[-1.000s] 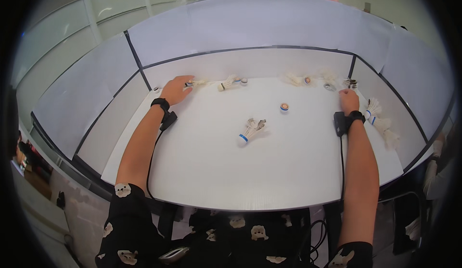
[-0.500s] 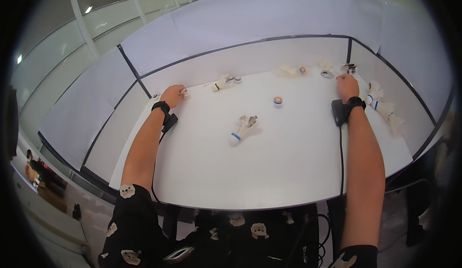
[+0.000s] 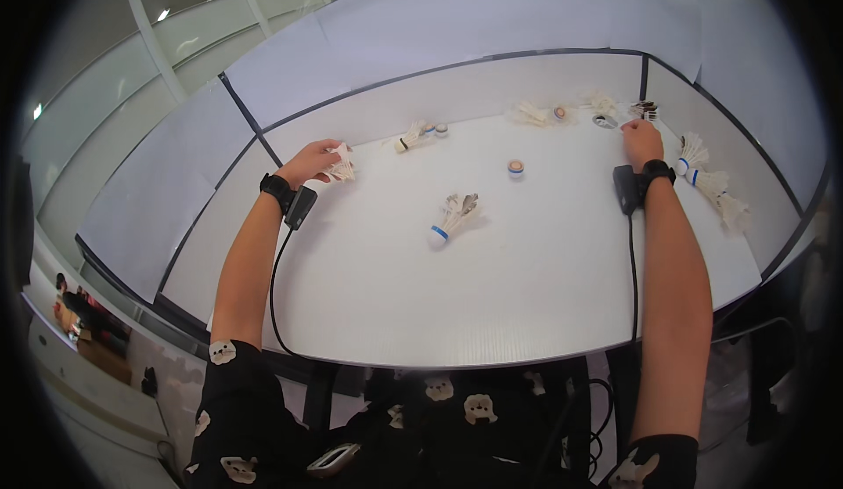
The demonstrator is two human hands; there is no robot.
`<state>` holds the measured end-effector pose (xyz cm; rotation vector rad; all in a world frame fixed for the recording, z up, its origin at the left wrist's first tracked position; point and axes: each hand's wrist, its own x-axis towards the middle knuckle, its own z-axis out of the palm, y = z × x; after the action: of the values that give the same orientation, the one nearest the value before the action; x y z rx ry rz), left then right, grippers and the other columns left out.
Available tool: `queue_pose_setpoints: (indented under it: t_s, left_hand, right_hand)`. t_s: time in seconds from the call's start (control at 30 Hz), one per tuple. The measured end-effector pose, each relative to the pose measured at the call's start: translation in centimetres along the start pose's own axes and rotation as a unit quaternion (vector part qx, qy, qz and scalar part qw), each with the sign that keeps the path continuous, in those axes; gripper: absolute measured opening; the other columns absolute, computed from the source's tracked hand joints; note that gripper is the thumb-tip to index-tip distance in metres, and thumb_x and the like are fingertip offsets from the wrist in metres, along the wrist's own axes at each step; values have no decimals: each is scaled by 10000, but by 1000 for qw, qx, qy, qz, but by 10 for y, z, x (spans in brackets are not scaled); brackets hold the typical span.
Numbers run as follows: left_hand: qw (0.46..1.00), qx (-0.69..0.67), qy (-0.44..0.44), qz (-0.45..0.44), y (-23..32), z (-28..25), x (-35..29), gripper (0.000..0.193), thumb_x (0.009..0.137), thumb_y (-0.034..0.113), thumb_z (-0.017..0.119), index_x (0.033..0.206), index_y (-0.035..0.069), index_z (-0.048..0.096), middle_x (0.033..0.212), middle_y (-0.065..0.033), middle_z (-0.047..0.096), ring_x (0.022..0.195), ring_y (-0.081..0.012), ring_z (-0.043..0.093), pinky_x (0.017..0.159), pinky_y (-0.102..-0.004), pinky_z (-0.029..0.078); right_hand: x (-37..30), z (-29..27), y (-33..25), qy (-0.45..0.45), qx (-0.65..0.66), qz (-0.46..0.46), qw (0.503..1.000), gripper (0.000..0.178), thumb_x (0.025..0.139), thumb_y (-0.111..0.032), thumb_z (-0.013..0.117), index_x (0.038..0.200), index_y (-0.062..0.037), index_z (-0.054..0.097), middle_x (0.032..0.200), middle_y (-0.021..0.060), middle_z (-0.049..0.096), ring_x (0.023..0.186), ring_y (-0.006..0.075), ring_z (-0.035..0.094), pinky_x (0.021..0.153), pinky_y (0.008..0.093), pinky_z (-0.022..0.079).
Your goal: The person is assembling shuttlecocks by inserting feathers into a base and adjusting them.
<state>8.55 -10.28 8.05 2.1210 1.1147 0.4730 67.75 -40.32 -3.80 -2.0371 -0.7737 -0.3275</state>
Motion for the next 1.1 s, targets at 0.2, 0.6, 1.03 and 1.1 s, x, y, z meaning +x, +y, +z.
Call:
queue_pose_setpoints:
  t_s: [0.2, 0.6, 1.03, 1.1]
  left_hand:
    - [995, -18, -99, 22, 29, 16, -16, 332, 988, 273, 576, 1280, 126, 629, 1052, -11, 757, 824, -89, 668, 631, -237, 472]
    - [979, -96, 180, -25, -88, -49, -2, 400, 944, 251, 676, 1313, 113, 609, 1113, -68, 690, 931, -190, 718, 773, -376, 570]
    - [893, 345, 126, 259, -50, 6, -12, 313, 908, 65, 675, 1199, 179, 693, 1208, -110, 693, 1146, -338, 627, 985, -439, 502]
    - [899, 356, 90, 238, -48, 12, -12, 288, 901, 56, 680, 1167, 167, 689, 1194, -104, 692, 1126, -332, 632, 963, -437, 507]
  right_hand:
    - [1, 3, -2, 4, -14, -19, 1000, 288, 904, -247, 577, 996, -83, 794, 1001, 188, 761, 1000, 352, 716, 886, 423, 541]
    - [1, 6, -6, -3, -1, -7, 1000, 297, 896, -285, 614, 1015, -83, 797, 995, 204, 758, 999, 368, 719, 895, 428, 544]
    - [7, 9, 10, -7, 20, -15, 1000, 274, 890, -260, 629, 1006, -74, 795, 991, 208, 757, 986, 368, 721, 880, 425, 547]
    - [6, 10, 9, -4, 27, -10, 1000, 275, 889, -258, 629, 1004, -72, 795, 991, 205, 758, 981, 365, 722, 872, 429, 547]
